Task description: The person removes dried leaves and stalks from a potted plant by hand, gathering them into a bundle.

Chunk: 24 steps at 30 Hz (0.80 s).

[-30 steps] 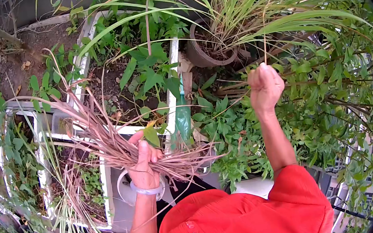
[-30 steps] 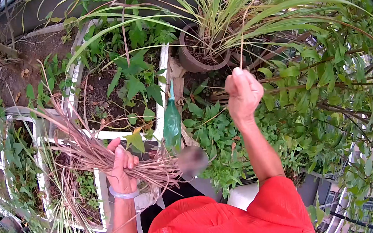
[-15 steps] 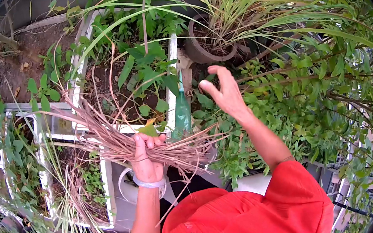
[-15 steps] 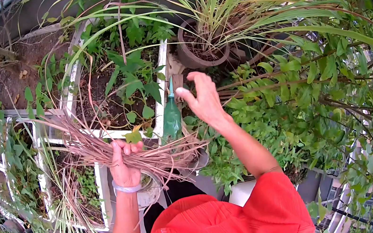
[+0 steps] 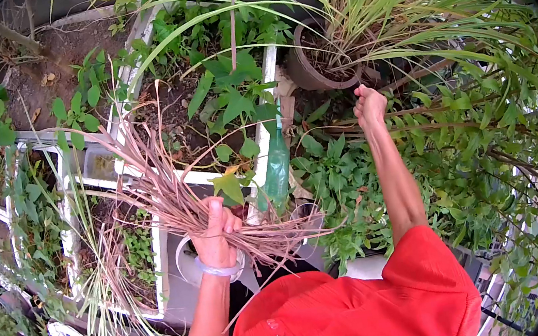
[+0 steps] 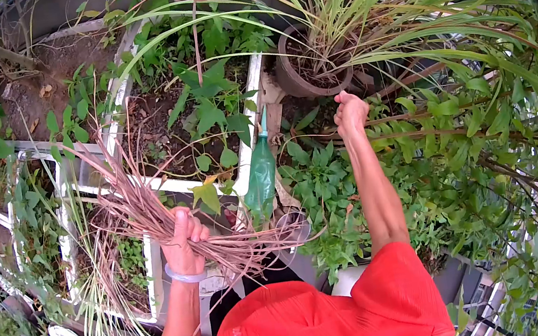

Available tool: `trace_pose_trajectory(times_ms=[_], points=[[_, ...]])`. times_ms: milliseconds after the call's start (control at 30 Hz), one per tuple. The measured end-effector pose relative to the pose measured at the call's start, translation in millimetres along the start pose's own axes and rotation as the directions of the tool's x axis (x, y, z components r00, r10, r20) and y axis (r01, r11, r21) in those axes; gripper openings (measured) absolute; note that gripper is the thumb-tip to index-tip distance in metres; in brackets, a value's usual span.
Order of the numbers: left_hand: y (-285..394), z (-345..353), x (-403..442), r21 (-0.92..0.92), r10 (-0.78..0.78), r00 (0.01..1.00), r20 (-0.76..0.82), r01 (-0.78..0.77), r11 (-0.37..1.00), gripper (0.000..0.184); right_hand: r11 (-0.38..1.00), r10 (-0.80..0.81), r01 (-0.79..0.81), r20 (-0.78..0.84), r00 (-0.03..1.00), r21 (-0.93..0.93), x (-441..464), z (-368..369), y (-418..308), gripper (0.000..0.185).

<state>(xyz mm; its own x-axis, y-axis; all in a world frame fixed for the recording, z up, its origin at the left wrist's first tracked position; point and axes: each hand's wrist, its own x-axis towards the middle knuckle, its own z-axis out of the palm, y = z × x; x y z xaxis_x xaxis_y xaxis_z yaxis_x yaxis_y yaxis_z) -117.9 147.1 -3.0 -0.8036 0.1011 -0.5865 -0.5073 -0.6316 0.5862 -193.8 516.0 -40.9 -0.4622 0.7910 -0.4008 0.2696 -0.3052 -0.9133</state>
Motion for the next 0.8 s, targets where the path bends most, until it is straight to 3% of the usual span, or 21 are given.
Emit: trace_pose_trajectory(times_ms=[100, 133, 233, 333, 400, 433, 500, 567, 600, 700, 733, 767, 800], points=[[-2.2, 0.5, 2.0, -0.06, -0.047, 0.997, 0.053, 0.05, 0.997, 0.022, 0.962, 0.079, -0.102, -0.1, 0.992, -0.252, 12.9, -11.2, 38.4, 0.018], [-2.9, 2.9, 1.3, -0.055, -0.059, 0.997, 0.049, 0.061, 0.997, 0.023, 0.98, 0.057, -0.059, -0.016, 0.998, -0.191, -6.3, -4.0, 31.0, 0.019], [-3.1, 3.4, 0.8, -0.031, -0.106, 0.992, 0.061, 0.108, 0.994, 0.024, 0.941, -0.312, 0.337, 0.321, 0.894, -0.023, -74.6, 19.2, -25.0, 0.021], [-12.5, 11.0, 7.2, -0.072, -0.176, 0.979, 0.1, 0.183, 0.98, 0.026, 0.909, -0.209, 0.343, 0.454, 0.866, -0.236, -105.9, 26.7, -11.3, 0.024], [-24.4, 13.0, 7.2, -0.034, -0.195, 0.974, 0.115, 0.2, 0.979, 0.028, 0.794, -0.196, 0.491, 0.615, 0.764, -0.357, -149.8, 32.9, 5.3, 0.022], [-25.5, 17.6, 7.4, 0.009, -0.181, 0.978, 0.106, 0.181, 0.983, 0.028, 0.731, -0.112, 0.561, 0.743, 0.66, -0.388, -167.7, 32.6, 12.9, 0.021], [-26.9, 26.1, 7.8, 0.051, -0.104, 0.991, 0.081, 0.1, 0.994, 0.026, 0.695, 0.006, 0.624, 0.871, 0.492, -0.357, -203.7, 36.0, 17.8, 0.022], [-29.9, 22.0, 10.1, 0.107, -0.078, 0.984, 0.162, 0.061, 0.992, 0.025, 0.735, 0.041, 0.606, 0.912, 0.407, -0.304, -217.9, 34.7, 29.9, 0.023], [-31.4, 18.6, 10.2, 0.133, -0.067, 0.978, 0.199, 0.041, 0.99, 0.025, 0.729, 0.152, 0.56, 0.891, 0.428, -0.393, -218.4, 36.2, 25.8, 0.024], [-31.6, 12.0, 11.6, 0.043, 0.051, 0.989, 0.141, -0.058, 0.997, 0.025, 0.622, 0.25, 0.661, 0.907, 0.339, -0.419, -206.8, 39.3, 7.0, 0.03], [-13.1, 14.0, 5.5, 0.001, -0.041, 0.994, 0.101, 0.041, 0.999, 0.024, 0.583, 0.125, 0.737, 0.934, 0.335, -0.342, -187.4, 36.6, 11.6, 0.04], [-0.4, 9.9, 3.1, -0.021, -0.071, 0.997, 0.041, 0.072, 0.997, 0.024, 0.524, 0.117, 0.766, 0.923, 0.368, -0.372, -162.9, 39.5, 5.4, 0.043], [6.8, 0.8, 3.1, -0.034, 0.01, 0.999, 0.037, -0.009, 0.999, 0.024, 0.406, 0.013, 0.823, 0.903, 0.429, -0.397, -131.3, 40.5, 2.0, 0.039]])
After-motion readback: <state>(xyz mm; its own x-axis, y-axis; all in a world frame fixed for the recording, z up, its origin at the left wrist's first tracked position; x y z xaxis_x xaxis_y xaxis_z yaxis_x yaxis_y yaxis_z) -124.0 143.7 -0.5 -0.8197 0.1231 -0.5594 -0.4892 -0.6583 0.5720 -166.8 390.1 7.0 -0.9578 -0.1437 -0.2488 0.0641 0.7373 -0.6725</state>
